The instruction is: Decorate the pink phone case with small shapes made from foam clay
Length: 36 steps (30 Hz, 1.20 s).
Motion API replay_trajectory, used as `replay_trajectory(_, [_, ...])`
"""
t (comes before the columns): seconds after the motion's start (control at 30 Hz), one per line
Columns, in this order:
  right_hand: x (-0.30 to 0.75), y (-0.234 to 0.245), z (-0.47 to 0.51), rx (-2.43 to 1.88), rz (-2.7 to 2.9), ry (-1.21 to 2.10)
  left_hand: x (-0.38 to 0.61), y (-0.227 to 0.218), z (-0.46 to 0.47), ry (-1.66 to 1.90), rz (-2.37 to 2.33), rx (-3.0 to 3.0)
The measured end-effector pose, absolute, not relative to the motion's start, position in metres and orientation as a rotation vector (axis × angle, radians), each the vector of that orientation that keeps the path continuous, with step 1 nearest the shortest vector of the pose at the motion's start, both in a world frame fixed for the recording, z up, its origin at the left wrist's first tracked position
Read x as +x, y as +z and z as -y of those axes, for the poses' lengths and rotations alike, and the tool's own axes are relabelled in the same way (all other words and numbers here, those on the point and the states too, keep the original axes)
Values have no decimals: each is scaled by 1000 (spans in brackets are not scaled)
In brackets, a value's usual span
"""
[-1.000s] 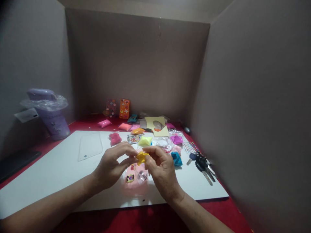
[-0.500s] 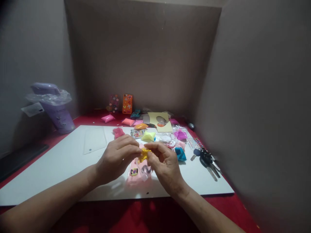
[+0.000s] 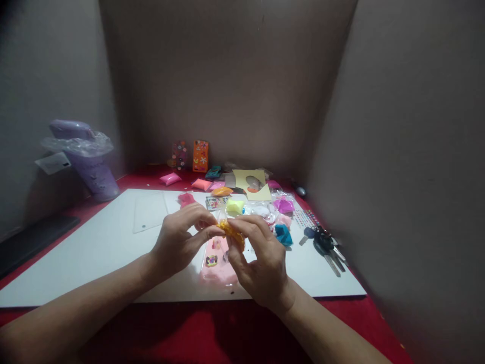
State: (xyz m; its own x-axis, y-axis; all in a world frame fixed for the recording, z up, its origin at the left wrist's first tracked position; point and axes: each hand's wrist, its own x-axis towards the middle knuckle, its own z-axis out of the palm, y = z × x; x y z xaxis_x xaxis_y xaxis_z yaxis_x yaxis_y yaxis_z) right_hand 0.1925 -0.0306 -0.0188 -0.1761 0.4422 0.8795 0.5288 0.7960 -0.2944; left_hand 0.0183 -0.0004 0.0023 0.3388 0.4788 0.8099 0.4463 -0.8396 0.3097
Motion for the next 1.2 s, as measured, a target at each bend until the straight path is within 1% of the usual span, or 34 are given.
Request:
replay_trajectory(0.13, [191,-18,30,-739,1832,-151,18,1,-2,1521,-767,2685])
replay_trajectory(0.27, [191,-18,28,-738,1834,-165,18,0,-2,1457,-793,2742])
replay_trajectory(0.5, [192,-18,28,-747,1883,-109,23,3,0,1443,-766,2799])
replay_trajectory(0.6, [190,-19,28,-773,1840,85,22,5,2,1383,-683,2588])
replay_trajectory(0.7, [190,-23,24,-825,1673,354,20,7,4,1212,-635,2131])
replay_trajectory(0.8, [190,-26,18,-877,1540,511,18,10,5,1136,-579,1720])
replay_trajectory(0.9, [192,-28,15,-891,1500,575,18,12,3,1183,-555,1556])
replay_trajectory(1.2, [190,-25,22,-837,1535,583,18,10,-4,1201,-610,1471])
